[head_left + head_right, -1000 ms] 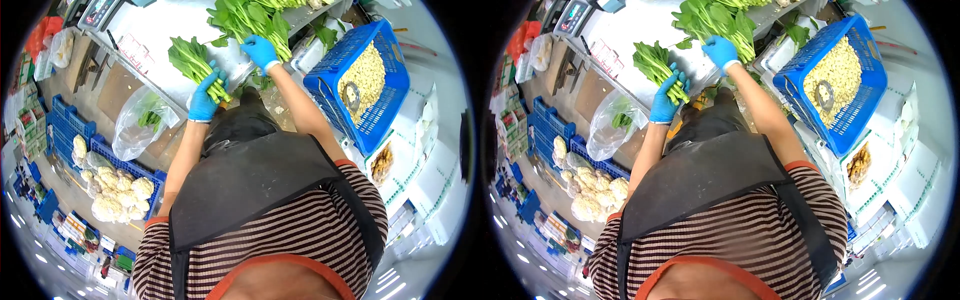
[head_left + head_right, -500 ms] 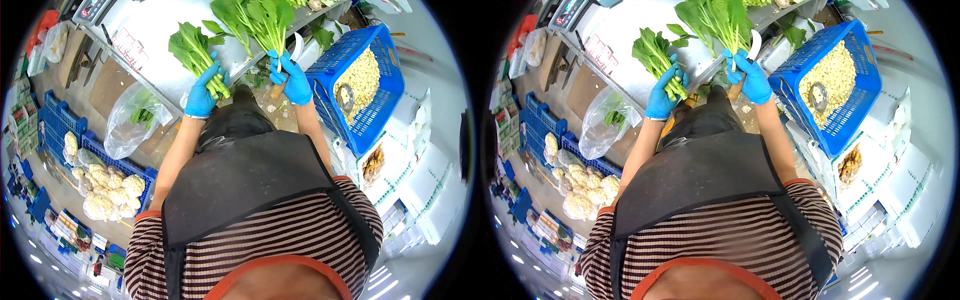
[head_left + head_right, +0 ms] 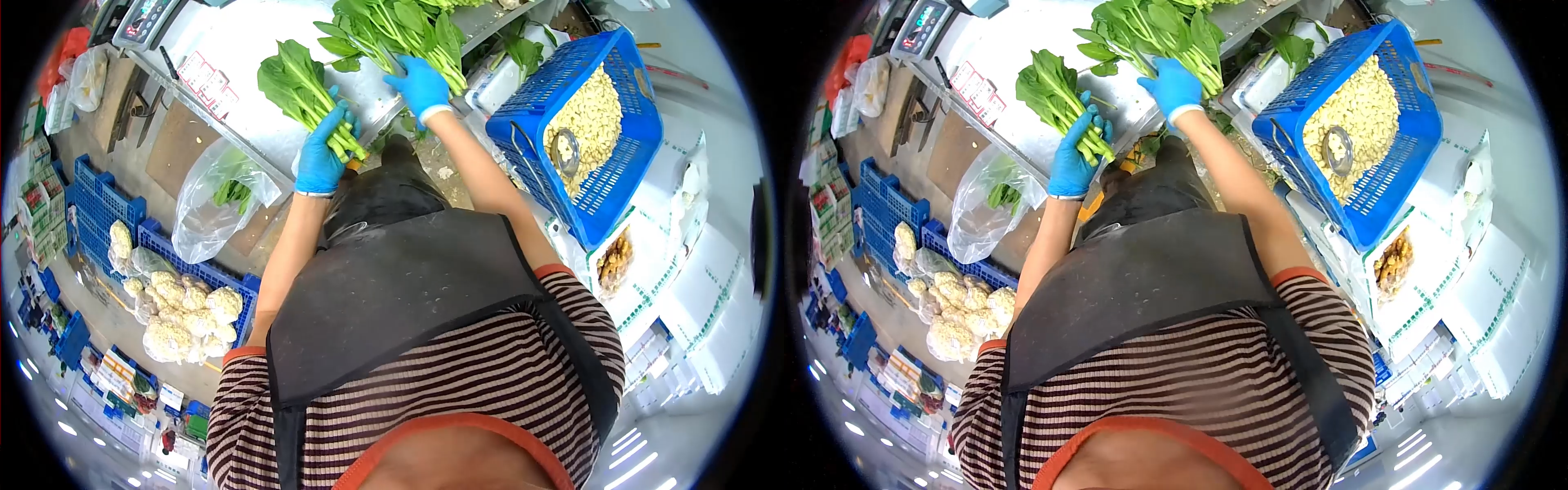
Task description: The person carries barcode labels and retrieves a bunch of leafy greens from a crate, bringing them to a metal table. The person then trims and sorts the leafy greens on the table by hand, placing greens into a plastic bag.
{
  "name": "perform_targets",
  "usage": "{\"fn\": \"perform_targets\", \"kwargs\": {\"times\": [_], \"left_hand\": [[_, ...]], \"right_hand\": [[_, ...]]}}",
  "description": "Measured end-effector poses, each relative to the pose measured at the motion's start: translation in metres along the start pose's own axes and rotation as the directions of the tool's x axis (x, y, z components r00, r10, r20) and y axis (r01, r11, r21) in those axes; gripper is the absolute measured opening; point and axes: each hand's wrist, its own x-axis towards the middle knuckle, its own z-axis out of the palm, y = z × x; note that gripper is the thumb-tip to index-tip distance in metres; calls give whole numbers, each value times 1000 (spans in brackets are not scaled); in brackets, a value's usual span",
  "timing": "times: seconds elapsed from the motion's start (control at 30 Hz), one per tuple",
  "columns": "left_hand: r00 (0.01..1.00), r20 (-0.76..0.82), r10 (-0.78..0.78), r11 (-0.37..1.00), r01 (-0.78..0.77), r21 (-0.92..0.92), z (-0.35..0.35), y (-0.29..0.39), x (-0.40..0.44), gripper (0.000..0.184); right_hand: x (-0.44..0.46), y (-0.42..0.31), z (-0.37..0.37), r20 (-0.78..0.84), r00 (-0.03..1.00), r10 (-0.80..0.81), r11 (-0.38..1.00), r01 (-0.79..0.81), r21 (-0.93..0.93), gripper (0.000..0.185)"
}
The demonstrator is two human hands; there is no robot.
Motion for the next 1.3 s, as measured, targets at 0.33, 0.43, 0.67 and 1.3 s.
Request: {"fn": "perform_targets", "kwargs": {"times": [0.33,0.43,0.67,1.3], "left_hand": [[984,-174,38,998,-47,-46,-4,11,-10,42],[995,-87,39,999,-40,-10,-2,6,-6,44],[998,-60,12,998,-8,58,15,1,-7,47],[991,22,-133,988,132,75,24,-11,3,49]], "right_hand": [[-18,-29,-57,453,889,67,313,-450,837,16],[-37,-41,-82,479,878,25,309,-462,831,14],[-67,-46,-102,352,931,100,348,-364,864,14],[-96,-10,-89,520,825,-223,-405,-563,720,30]]}}
